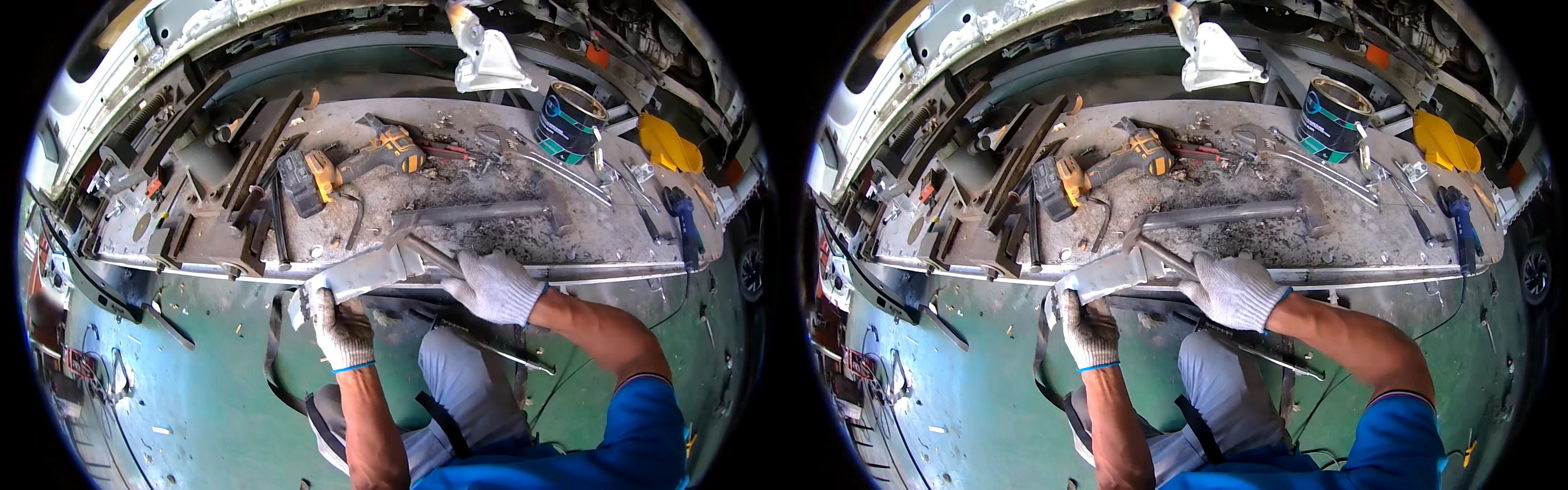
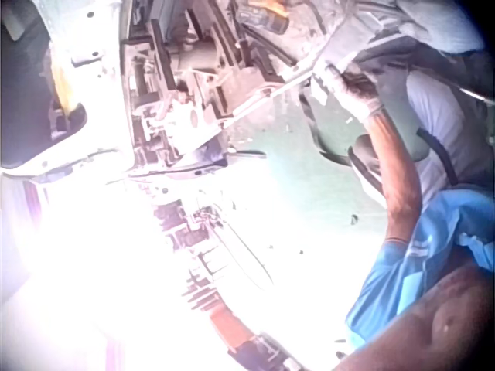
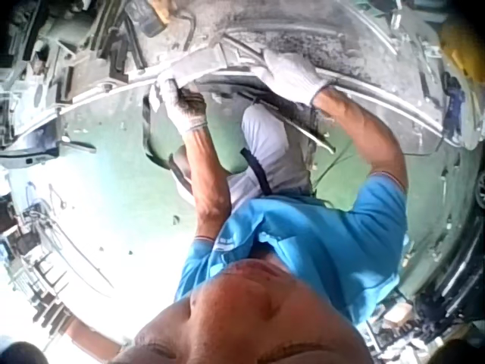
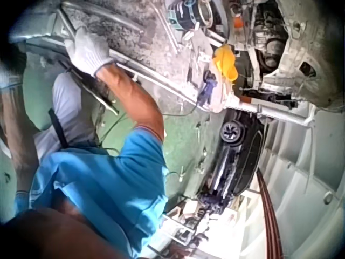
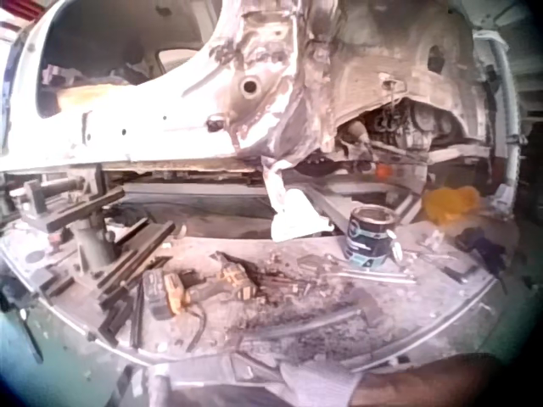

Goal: The person uses a hammer and chisel to remove a metal panel from the car's front frame. After detaching the panel, they place it on a workbench and continue to hammer and pry at its edges to separate components.

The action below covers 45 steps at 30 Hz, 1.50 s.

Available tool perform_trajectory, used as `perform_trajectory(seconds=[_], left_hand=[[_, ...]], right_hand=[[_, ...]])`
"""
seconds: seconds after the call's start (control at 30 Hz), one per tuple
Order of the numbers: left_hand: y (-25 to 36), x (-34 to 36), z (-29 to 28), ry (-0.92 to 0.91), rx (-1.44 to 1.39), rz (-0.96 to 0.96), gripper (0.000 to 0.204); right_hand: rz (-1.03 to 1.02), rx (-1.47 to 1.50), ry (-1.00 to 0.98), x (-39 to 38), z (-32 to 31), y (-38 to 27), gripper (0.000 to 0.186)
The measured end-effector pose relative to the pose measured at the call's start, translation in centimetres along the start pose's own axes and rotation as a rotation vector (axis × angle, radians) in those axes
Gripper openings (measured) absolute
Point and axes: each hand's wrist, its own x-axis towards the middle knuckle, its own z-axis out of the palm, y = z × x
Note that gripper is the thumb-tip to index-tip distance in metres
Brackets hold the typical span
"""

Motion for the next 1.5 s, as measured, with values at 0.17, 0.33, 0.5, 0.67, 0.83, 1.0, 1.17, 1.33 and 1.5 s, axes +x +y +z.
perform_trajectory(seconds=[0.17, 0.33, 0.5, 0.67, 0.83, 1.0, 1.17, 1.33, 1.5], left_hand=[[0.5, -0.2, -0.5, -0.019, 0.012, 0.019, 0.037], [0.1, -0.8, 0.1, -0.05, 0.026, 0.025, 0.037], [0.3, -1.0, -0.1, -0.047, 0.018, 0.049, 0.035], [-0.1, -0.7, 0.5, -0.034, 0.004, 0.025, 0.036], [0.0, -0.8, -0.2, -0.023, 0.031, 0.052, 0.037], [0.1, -0.3, -0.5, -0.016, 0.022, 0.058, 0.036], [-0.2, -0.2, -0.6, 0.009, -0.103, 0.016, 0.034], [-0.7, 0.3, 0.4, -0.003, -0.053, 0.066, 0.032], [-0.2, 0.2, -0.1, -0.012, 0.029, 0.102, 0.035]], right_hand=[[0.008, 0.25, 0.224, -0.2, -4.6, -1.8, 0.04], [0.021, 0.094, 0.096, 0.1, 1.6, 0.4, 0.04], [0.071, 0.312, 0.282, -0.3, -3.6, -1.5, 0.038], [0.105, 0.11, -0.008, 0.4, -0.3, 0.6, 0.046], [0.157, 0.187, 0.017, 0.1, -1.7, -0.5, 0.048], [0.176, 0.213, 0.028, 0.2, -2.1, 1.0, 0.048], [-0.046, 0.253, 0.508, -2.2, -2.5, 1.5, 0.043], [0.011, 0.202, 0.228, -3.1, 2.0, 2.0, 0.044], [0.026, 0.19, 0.214, -2.8, -0.2, -0.3, 0.043]])
